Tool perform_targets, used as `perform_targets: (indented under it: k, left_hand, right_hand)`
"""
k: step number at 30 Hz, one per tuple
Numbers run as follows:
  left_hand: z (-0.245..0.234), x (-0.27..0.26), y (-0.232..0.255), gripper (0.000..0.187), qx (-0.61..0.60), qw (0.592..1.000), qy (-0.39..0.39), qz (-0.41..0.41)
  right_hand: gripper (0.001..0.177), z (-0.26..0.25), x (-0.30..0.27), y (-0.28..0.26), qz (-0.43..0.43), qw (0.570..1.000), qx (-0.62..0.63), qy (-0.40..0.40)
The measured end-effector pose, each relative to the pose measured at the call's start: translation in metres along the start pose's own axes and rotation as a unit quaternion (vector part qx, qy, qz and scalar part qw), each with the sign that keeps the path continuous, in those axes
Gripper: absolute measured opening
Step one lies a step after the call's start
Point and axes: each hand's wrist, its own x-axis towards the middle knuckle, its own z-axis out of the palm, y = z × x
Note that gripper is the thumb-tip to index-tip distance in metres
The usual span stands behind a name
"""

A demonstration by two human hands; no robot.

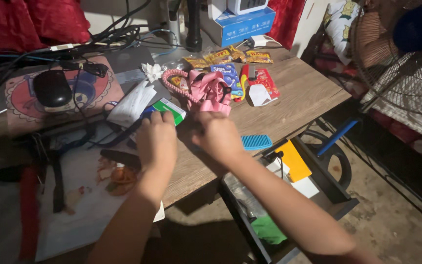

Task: The person organizes various small items from a cluttered desk into an open drawer. They place a green cloth, a plastic bag with small parts, a yellow case, a pink pouch, a blue comb, and other miscellaneous items into the drawer one by one.

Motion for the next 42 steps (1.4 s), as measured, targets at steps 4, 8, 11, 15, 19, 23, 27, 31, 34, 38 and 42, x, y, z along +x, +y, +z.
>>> perform_targets:
  k: [4, 8, 11, 15, 19, 23, 27, 31, 34, 38, 42]
  left_hand:
    - [-0.005, 0.002, 0.0, 0.012, -0.017, 1.0, 0.001, -0.001]
    - [-0.02, 0.001, 0.007, 0.014, -0.02, 1.0, -0.004, 0.015]
    - [-0.036, -0.003, 0.025, 0.013, -0.061, 0.997, 0.004, 0.038]
    - [-0.054, -0.01, 0.066, 0.027, -0.214, 0.973, 0.026, 0.088]
    - [-0.059, -0.012, 0.11, 0.055, -0.264, 0.956, 0.068, 0.111]
    - [-0.053, -0.025, 0.143, 0.055, -0.328, 0.937, 0.004, 0.124]
    - [-0.035, -0.057, 0.178, 0.045, -0.365, 0.919, -0.019, 0.148]
    - [-0.004, -0.091, 0.203, 0.026, -0.375, 0.902, -0.121, 0.176]
    - [0.026, -0.114, 0.216, 0.022, -0.348, 0.899, -0.156, 0.214]
    - [0.065, -0.139, 0.227, 0.028, -0.277, 0.909, -0.229, 0.209]
    - [0.097, -0.152, 0.232, 0.043, -0.236, 0.912, -0.275, 0.193]
  right_hand:
    - [0.03, -0.03, -0.008, 0.02, 0.04, 0.997, 0.065, -0.022]
    - [0.025, -0.056, -0.014, 0.046, 0.148, 0.964, 0.221, -0.005]
    - [0.029, -0.069, -0.018, 0.065, 0.285, 0.851, 0.442, 0.005]
    - [0.034, -0.091, -0.039, 0.089, 0.347, 0.773, 0.532, 0.004]
    - [0.034, -0.108, -0.063, 0.107, 0.329, 0.754, 0.567, 0.037]
    - [0.034, -0.13, -0.105, 0.143, 0.358, 0.78, 0.508, 0.074]
    - [0.033, -0.136, -0.165, 0.188, 0.379, 0.778, 0.49, 0.105]
    - [0.031, -0.114, -0.216, 0.227, 0.419, 0.834, 0.344, 0.108]
    - [0.027, -0.081, -0.234, 0.245, 0.405, 0.868, 0.272, 0.091]
    - [0.027, -0.031, -0.237, 0.246, 0.337, 0.916, 0.203, 0.086]
    - [0.036, -0.007, -0.23, 0.244, 0.222, 0.962, 0.132, 0.094]
